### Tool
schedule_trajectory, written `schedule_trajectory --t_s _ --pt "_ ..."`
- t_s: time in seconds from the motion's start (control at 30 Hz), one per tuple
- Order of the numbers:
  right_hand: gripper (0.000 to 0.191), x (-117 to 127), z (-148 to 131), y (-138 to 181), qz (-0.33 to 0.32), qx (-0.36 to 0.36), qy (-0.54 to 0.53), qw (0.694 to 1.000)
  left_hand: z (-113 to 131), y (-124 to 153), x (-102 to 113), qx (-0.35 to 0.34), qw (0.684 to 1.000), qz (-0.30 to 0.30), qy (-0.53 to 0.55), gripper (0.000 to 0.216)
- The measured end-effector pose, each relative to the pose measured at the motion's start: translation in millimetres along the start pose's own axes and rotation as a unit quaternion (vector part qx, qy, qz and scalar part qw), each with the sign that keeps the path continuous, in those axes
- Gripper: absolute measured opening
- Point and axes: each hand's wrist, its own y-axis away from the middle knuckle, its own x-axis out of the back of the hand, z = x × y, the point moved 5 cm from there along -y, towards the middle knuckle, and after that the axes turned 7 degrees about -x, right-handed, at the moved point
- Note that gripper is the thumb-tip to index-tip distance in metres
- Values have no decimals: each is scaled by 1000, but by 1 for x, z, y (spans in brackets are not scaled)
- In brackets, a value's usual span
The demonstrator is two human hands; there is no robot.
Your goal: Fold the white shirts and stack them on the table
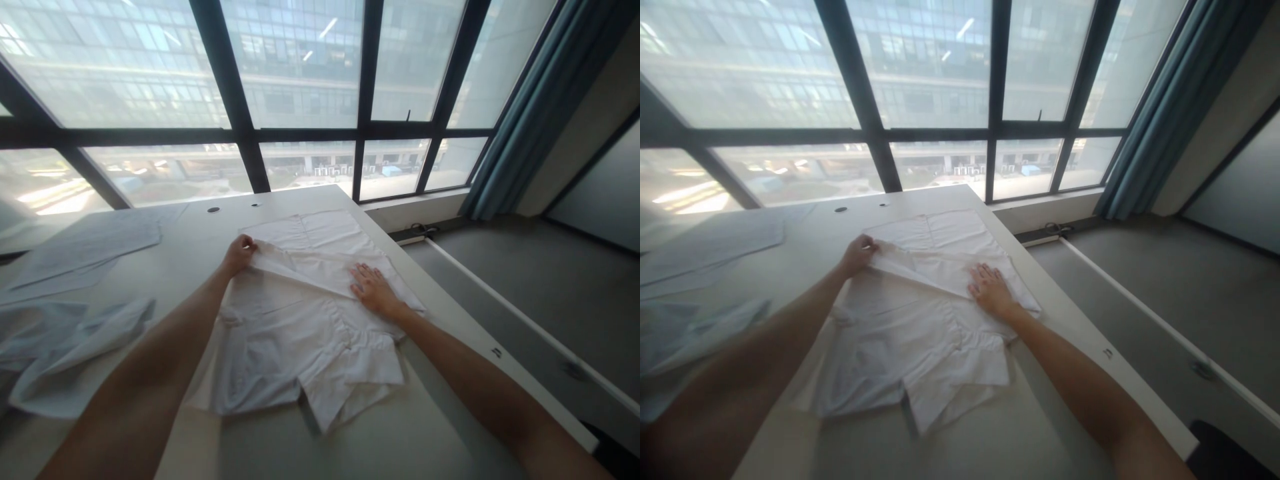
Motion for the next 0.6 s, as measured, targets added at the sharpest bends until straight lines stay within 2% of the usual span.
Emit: schedule_trajectory --t_s 0.1,0.17,0.27,0.33,0.4,0.5,0.53,0.6 --pt "58 -1 1 0 3 -8 2 1000 0 6 3 12 999 45 15 13" --pt "58 -3 2 -1 4 -10 4 1000 0 7 4 19 998 54 -1 11" --pt "59 -5 3 -1 5 -10 9 1000 -2 7 -1 18 998 -3 -58 7" --pt "60 -5 3 -1 4 -9 10 1000 -3 8 -5 22 993 -56 -103 16" --pt "60 -5 3 -1 3 -8 9 1000 1 11 -7 18 984 -66 -163 30" --pt "60 -5 2 -1 1 -8 5 1000 26 22 -16 -14 969 -50 -241 44" --pt "60 -5 2 -2 -1 -9 6 1000 37 29 -25 -27 966 -62 -250 47" --pt "60 -8 3 -3 -8 -12 10 1000 61 45 -48 -63 959 -125 -245 51"
